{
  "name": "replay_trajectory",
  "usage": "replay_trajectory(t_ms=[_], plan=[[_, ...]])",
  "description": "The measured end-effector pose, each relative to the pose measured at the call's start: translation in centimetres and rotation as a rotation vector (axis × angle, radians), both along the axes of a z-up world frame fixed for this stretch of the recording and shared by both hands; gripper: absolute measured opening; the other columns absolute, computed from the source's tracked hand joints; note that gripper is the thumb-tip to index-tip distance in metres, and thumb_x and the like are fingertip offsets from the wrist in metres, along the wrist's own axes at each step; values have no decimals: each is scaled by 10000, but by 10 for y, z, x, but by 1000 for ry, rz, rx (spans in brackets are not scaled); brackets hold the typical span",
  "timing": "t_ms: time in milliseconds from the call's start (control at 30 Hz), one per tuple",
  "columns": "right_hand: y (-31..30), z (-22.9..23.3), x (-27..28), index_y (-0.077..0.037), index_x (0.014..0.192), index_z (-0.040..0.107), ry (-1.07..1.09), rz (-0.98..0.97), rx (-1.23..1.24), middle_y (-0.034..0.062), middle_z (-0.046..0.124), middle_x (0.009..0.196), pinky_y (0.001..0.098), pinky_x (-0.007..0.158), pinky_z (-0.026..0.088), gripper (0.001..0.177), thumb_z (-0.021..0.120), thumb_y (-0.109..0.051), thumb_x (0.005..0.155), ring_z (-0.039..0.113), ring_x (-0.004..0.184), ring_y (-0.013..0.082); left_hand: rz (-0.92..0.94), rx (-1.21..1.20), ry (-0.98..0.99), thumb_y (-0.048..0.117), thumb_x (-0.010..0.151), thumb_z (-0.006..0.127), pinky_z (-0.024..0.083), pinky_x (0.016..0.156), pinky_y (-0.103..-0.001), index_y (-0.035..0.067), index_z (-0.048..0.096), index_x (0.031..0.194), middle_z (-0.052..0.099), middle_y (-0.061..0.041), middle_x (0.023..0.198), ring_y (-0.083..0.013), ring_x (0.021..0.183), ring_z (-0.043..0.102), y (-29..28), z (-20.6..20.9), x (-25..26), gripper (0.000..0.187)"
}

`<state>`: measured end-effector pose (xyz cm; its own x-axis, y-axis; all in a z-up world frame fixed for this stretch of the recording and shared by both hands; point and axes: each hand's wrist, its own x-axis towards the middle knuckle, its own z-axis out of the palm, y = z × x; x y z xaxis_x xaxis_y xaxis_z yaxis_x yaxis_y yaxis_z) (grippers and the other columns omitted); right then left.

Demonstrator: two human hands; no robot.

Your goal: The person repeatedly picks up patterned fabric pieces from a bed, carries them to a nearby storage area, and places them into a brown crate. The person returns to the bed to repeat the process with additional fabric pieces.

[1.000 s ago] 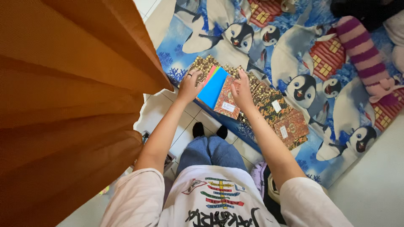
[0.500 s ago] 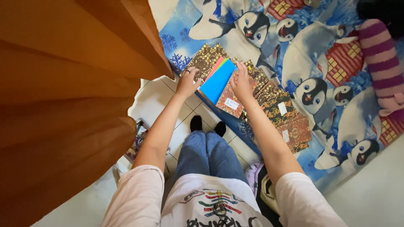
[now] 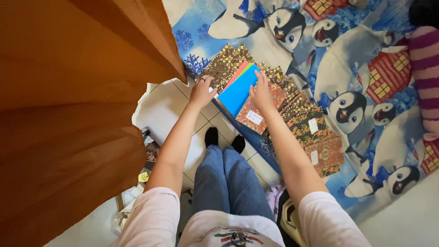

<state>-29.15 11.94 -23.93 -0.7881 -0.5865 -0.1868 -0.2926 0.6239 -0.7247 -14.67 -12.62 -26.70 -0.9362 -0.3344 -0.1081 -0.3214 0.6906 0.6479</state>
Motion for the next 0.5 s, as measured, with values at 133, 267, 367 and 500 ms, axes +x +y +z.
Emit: replay_trajectory(t_ms=[133, 267, 367, 500], plan=[[5, -26, 2, -101, 1556, 354, 7, -1, 3, 210, 294, 1633, 458, 950, 557, 638, 624, -118, 978, 642, 1172, 386, 34, 26, -72, 251, 885, 743, 471, 1023, -458, 41, 597, 1324, 597, -169, 1361, -381, 1266, 540, 1, -17, 3, 508], [9, -56, 2, -126, 1570, 357, 21, -1, 92, 197, 303, 1645, 480, 955, 551, 638, 613, -156, 986, 646, 1160, 383, 55, 35, -72, 262, 884, 749, 473, 1042, -458, 58, 580, 1349, 589, -164, 1384, -374, 1291, 535, 0, -42, 4, 536], [6, -76, -5, -116, 1595, 357, 222, 55, 65, 202, 314, 1629, 493, 992, 540, 660, 641, -161, 1001, 589, 1263, 429, 82, 27, -69, 272, 867, 768, 463, 1036, -469, 46, 540, 1380, 572, -175, 1397, -384, 1289, 522, 0, -57, 3, 605], [-3, -75, 1, -137, 1572, 329, 12, 14, 196, 180, 293, 1646, 521, 923, 536, 632, 593, -175, 1000, 622, 1200, 389, 111, 3, -106, 270, 837, 785, 454, 1031, -480, 54, 520, 1396, 566, -166, 1403, -383, 1298, 514, 0, -72, 5, 655]])
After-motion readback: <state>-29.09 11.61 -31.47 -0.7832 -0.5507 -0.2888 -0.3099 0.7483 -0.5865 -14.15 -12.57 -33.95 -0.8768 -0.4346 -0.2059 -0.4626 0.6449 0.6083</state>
